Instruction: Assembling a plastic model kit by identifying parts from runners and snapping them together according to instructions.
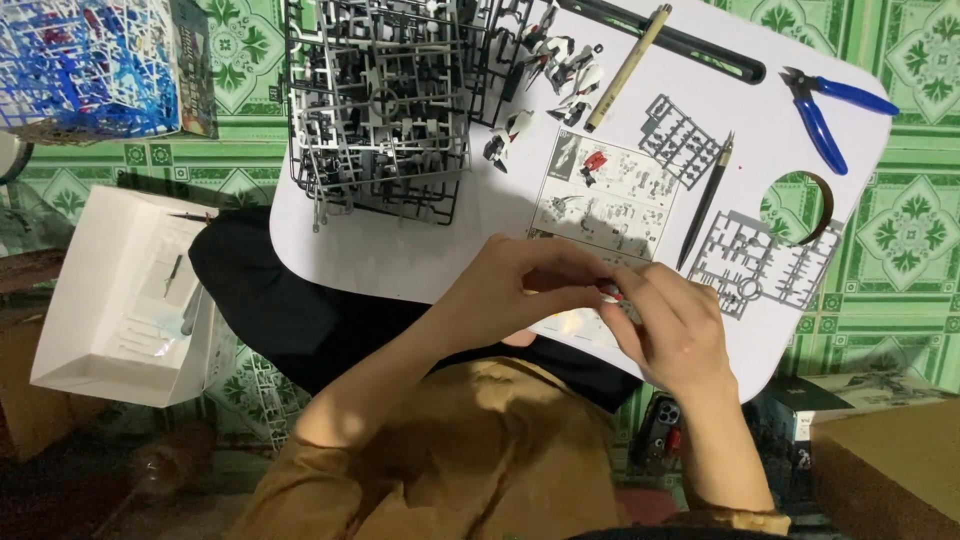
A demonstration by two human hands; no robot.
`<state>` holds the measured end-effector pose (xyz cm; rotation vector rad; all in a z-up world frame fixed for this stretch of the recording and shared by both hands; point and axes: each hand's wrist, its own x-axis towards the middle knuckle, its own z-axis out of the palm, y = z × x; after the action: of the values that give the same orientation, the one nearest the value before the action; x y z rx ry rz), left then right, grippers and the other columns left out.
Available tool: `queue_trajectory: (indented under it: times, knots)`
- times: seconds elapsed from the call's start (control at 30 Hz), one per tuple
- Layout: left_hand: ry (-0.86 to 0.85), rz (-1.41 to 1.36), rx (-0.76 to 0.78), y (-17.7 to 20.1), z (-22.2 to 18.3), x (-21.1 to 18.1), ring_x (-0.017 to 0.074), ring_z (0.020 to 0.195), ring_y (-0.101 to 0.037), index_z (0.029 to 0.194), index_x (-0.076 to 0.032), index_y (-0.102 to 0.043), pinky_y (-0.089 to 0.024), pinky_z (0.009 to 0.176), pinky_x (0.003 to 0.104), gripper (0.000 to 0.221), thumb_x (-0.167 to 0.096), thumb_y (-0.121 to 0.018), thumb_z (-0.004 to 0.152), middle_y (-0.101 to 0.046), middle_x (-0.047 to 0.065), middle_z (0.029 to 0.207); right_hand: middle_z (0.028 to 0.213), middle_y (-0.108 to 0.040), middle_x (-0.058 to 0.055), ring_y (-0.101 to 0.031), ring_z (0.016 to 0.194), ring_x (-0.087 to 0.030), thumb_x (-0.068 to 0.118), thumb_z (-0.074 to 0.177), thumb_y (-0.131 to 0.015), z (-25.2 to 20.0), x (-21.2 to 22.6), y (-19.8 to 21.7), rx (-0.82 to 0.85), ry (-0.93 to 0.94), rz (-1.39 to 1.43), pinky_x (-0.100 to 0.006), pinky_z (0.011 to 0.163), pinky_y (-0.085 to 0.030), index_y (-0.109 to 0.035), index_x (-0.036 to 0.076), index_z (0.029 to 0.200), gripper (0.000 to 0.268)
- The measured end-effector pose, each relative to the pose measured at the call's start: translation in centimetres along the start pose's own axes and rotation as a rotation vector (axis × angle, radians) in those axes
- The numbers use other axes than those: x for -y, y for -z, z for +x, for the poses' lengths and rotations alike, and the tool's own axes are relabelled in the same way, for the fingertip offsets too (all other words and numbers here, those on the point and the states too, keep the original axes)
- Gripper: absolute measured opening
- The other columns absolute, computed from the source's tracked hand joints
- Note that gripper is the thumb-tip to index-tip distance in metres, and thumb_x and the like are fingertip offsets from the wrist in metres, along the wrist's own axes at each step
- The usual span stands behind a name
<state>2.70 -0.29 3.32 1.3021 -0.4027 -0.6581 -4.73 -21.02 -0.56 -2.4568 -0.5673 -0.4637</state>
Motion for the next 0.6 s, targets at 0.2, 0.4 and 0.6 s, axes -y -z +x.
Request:
queue_trajectory:
  times: [0.2, 0.4, 0.6]
  knots:
    - [-0.134, 0.148, 0.017, 0.2, 0.0, 0.9, 0.0342, 0.101, -0.067, 0.113, -0.008, -0.067, -0.057, 0.086, 0.041, 0.026, -0.005, -0.070, 0.087, -0.072, 0.015, 0.100, 0.065, -0.054, -0.009, -0.057, 0.051, -0.026, 0.014, 0.089, -0.066, 0.9, 0.7, 0.3, 0.040, -0.076, 0.071, -0.033, 0.043, -0.048, -0.068, -0.002, 0.096, 0.018]
    - [-0.242, 0.418, -0.005, 0.1, 0.0, 2.6, 0.0345, 0.088, -0.070, 0.108, -0.005, -0.064, -0.059, 0.077, 0.042, 0.019, -0.009, -0.066, 0.090, -0.072, 0.017, 0.090, 0.061, -0.054, -0.009, -0.059, 0.051, -0.028, 0.011, 0.088, -0.068, 2.3, 2.1, 0.4, 0.125, -0.130, -0.027, -0.033, 0.042, -0.047, -0.066, 0.000, 0.088, 0.011]
    - [-0.211, 0.440, -0.037, 0.1, -1.0, 4.8, 0.0377, 0.080, -0.070, 0.099, -0.003, -0.064, -0.058, 0.071, 0.039, 0.014, -0.012, -0.068, 0.089, -0.071, 0.020, 0.082, 0.055, -0.052, -0.001, -0.057, 0.046, -0.018, 0.014, 0.088, -0.065, 1.4, 2.3, -0.6, 0.228, -0.023, -0.281, -0.025, 0.042, -0.046, -0.064, 0.009, 0.078, 0.011]
